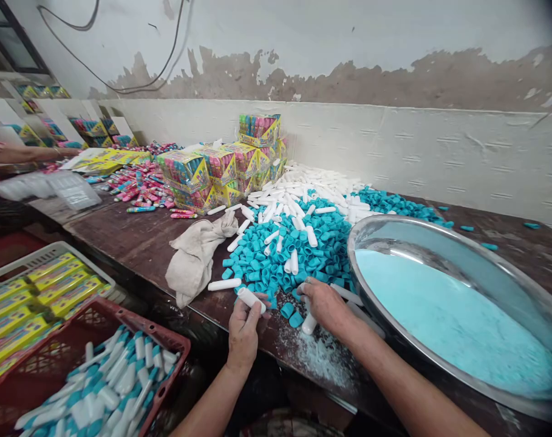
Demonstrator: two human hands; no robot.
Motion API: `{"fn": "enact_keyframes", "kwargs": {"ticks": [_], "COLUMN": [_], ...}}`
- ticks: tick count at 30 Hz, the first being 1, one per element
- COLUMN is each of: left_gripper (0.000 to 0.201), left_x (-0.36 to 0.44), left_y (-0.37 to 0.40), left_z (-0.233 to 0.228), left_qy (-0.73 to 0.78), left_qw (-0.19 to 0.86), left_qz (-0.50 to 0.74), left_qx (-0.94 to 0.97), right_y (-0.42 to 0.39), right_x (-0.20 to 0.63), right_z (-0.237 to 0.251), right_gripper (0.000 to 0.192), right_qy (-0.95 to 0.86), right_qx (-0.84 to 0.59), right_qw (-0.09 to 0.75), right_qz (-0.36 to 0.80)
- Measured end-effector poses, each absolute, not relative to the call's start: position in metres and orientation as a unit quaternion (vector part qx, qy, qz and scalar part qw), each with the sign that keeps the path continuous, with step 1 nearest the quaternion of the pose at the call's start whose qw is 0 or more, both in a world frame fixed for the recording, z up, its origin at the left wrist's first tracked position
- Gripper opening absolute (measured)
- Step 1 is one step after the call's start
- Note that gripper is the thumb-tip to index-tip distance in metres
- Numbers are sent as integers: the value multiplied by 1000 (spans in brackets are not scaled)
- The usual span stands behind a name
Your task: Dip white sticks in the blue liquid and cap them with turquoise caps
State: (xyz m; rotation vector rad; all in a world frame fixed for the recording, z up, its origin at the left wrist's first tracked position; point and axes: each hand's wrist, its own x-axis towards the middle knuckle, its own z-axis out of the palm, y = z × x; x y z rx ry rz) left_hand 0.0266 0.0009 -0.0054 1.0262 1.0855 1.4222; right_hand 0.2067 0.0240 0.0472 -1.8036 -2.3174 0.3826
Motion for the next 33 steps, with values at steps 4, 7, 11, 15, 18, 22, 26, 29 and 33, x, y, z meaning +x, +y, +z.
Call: {"fn": "enact_keyframes", "kwargs": {"ticks": [4,7,11,15,18,22,26,29,33], "left_gripper": [28,28,28,23,20,19,20,20,20], "left_x": [27,27,26,25,26,26,26,26,25], "left_y": [1,1,2,2,2,1,1,0,0], "left_z": [-6,-7,-9,-10,-11,-11,-9,-5,-2], "left_qy": [450,448,450,447,445,441,441,446,456], "left_qw": [507,506,501,507,505,511,525,504,493], "left_qz": [606,617,625,617,609,603,594,590,578], "left_qx": [416,404,394,404,418,426,421,446,463], "right_y": [21,18,18,22,22,18,17,26,39], "right_x": [190,173,160,166,176,190,201,203,193], "right_z": [45,45,46,44,41,40,44,45,41], "right_gripper": [19,19,21,21,22,23,19,25,33], "right_qy": [-806,-830,-840,-833,-824,-815,-805,-778,-775], "right_qx": [-575,-544,-537,-547,-553,-554,-569,-611,-626], "right_qw": [86,78,49,54,81,97,96,119,77], "right_qz": [115,95,62,61,91,139,135,88,37]}}
